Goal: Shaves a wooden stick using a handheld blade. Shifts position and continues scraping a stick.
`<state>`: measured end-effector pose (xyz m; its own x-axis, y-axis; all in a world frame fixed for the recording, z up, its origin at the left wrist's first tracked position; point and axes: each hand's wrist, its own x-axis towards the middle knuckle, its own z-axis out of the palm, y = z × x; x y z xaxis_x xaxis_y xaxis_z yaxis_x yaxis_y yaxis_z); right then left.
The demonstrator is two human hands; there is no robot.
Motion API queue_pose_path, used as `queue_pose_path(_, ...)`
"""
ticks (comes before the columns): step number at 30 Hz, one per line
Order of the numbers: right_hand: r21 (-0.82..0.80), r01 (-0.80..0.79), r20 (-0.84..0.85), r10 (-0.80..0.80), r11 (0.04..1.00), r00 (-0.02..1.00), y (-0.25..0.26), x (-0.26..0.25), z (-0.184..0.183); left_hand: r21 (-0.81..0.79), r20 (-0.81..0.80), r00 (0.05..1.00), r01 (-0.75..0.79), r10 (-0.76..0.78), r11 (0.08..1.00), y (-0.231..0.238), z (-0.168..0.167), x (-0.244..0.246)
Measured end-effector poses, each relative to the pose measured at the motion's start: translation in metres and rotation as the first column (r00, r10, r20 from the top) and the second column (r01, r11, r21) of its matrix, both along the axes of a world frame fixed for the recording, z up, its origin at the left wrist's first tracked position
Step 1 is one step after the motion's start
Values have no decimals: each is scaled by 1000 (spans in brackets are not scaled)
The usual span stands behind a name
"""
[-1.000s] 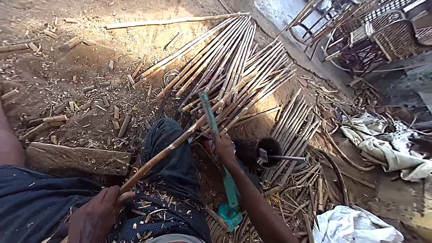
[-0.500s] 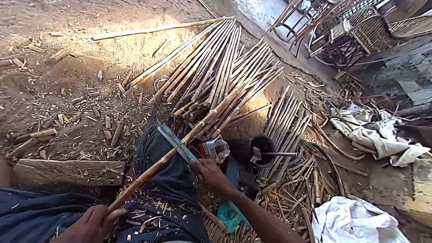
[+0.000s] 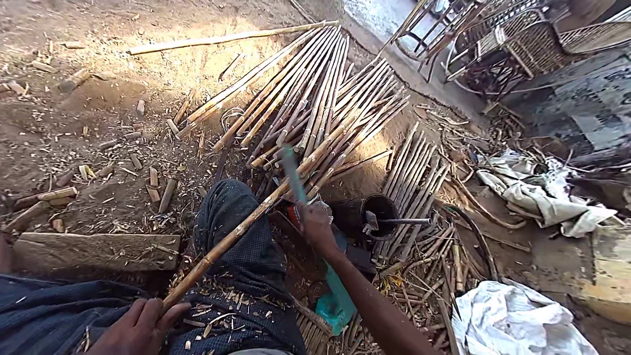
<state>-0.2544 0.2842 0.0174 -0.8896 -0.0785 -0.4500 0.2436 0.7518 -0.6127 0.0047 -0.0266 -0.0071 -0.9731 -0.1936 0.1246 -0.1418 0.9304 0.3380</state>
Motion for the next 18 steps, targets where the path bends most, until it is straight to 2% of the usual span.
queue_pose_path(2, 45, -206, 54, 204, 977, 978, -6, 23, 6, 1, 11, 1000, 1, -1, 1000, -4, 2, 4)
queue_pose_path(3, 40, -242, 92, 237, 970, 967, -4, 23, 7, 5, 15, 1000, 5, -5, 1000, -6, 3, 7)
queue_pose_path(5, 5, -155, 63, 154, 988, 986, 12, 5, 6, 0, 19, 1000, 15, -15, 1000, -5, 1, 8)
queue_pose_path(7, -25, 44, 39, -43, 999, 998, 18, -18, -3, 15, 28, 999, 21, -22, 1000, -1, 0, 7)
queue_pose_path(8, -2, 38, 39, -38, 999, 999, 16, -13, -6, 20, 33, 999, 24, -25, 1000, 0, 1, 7)
queue_pose_path(9, 28, -79, 78, 77, 996, 994, 9, 3, -1, 21, 32, 999, 28, -28, 999, -1, 1, 5)
queue_pose_path(11, 13, -396, 195, 386, 918, 902, -10, 42, 10, 21, 29, 999, 21, -21, 1000, -4, 1, 3)
queue_pose_path(12, -9, -462, 234, 451, 887, 861, -14, 54, 15, 27, 38, 999, 21, -22, 999, -6, 2, 5)
queue_pose_path(13, -22, -430, 236, 422, 903, 875, -12, 51, 19, 31, 39, 999, 20, -21, 999, -5, 2, 5)
queue_pose_path(15, -34, -171, 128, 174, 985, 976, 0, 17, 16, 37, 35, 999, 15, -17, 999, -2, 1, 5)
queue_pose_path(17, 23, 55, -36, -54, 998, 998, 10, -10, 3, 18, 20, 999, 28, -28, 999, -1, 0, 5)
queue_pose_path(18, 73, 30, -55, -26, 997, 998, 9, -9, 2, 13, 16, 999, 35, -35, 999, -1, 0, 5)
